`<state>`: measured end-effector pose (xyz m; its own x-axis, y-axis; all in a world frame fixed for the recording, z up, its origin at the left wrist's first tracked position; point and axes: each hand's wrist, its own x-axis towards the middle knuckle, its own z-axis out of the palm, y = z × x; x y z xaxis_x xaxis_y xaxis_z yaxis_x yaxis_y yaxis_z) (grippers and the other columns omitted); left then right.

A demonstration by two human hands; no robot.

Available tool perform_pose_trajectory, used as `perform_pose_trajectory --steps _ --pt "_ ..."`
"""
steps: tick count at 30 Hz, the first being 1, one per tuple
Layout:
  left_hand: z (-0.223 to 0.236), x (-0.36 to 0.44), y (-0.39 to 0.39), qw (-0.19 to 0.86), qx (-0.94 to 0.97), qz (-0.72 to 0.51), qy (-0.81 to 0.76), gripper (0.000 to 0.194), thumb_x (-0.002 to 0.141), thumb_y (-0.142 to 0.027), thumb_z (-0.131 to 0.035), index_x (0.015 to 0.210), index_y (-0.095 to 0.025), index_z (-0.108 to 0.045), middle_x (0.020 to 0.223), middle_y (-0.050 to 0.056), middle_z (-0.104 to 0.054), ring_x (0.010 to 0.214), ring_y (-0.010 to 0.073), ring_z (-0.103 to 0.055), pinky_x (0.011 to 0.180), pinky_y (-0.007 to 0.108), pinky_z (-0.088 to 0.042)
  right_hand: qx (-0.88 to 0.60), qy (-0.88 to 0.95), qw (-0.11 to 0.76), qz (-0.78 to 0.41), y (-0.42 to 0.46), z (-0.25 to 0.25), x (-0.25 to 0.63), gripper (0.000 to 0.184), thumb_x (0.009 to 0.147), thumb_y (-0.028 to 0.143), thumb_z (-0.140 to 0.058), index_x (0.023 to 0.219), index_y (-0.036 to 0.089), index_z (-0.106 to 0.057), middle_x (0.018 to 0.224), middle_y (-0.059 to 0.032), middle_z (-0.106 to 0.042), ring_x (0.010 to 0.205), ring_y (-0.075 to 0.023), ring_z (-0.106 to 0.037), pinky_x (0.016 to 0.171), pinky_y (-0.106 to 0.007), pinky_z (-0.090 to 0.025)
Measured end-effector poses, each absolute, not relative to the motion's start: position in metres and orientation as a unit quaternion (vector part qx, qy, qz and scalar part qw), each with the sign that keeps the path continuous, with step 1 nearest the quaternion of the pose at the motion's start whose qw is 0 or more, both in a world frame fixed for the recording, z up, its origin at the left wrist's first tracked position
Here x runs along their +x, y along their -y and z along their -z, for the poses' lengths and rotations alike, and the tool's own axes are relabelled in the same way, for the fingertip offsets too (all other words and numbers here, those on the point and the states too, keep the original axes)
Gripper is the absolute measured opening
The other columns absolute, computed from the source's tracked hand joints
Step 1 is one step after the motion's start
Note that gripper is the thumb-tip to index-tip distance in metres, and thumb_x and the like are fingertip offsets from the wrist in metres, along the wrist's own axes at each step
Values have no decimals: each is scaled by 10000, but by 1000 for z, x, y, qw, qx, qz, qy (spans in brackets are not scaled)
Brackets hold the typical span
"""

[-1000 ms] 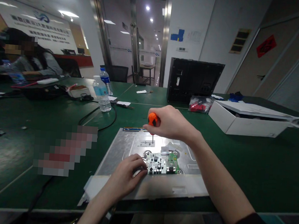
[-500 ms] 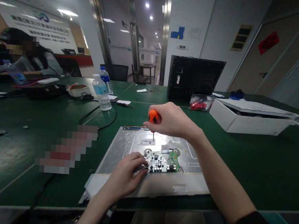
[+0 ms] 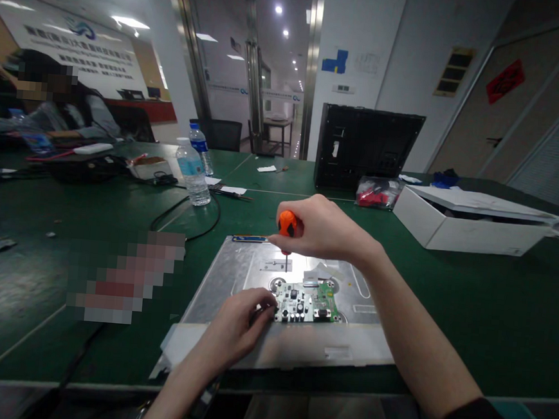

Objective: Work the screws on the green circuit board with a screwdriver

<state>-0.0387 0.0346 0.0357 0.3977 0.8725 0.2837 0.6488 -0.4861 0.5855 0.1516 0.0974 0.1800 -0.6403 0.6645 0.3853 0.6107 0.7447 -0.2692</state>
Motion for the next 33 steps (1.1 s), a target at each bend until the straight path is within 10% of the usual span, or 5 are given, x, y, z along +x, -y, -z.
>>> perform_pose_trajectory --steps 33 --pt "-33 -38 -34 192 851 -269 -409 168 865 -165 -468 822 -198 -627 810 39 -643 772 176 -602 662 258 -437 -297 929 218 -47 -85 -180 158 215 809 382 -661 816 178 -596 675 33 -552 603 -86 -425 593 -244 -263"
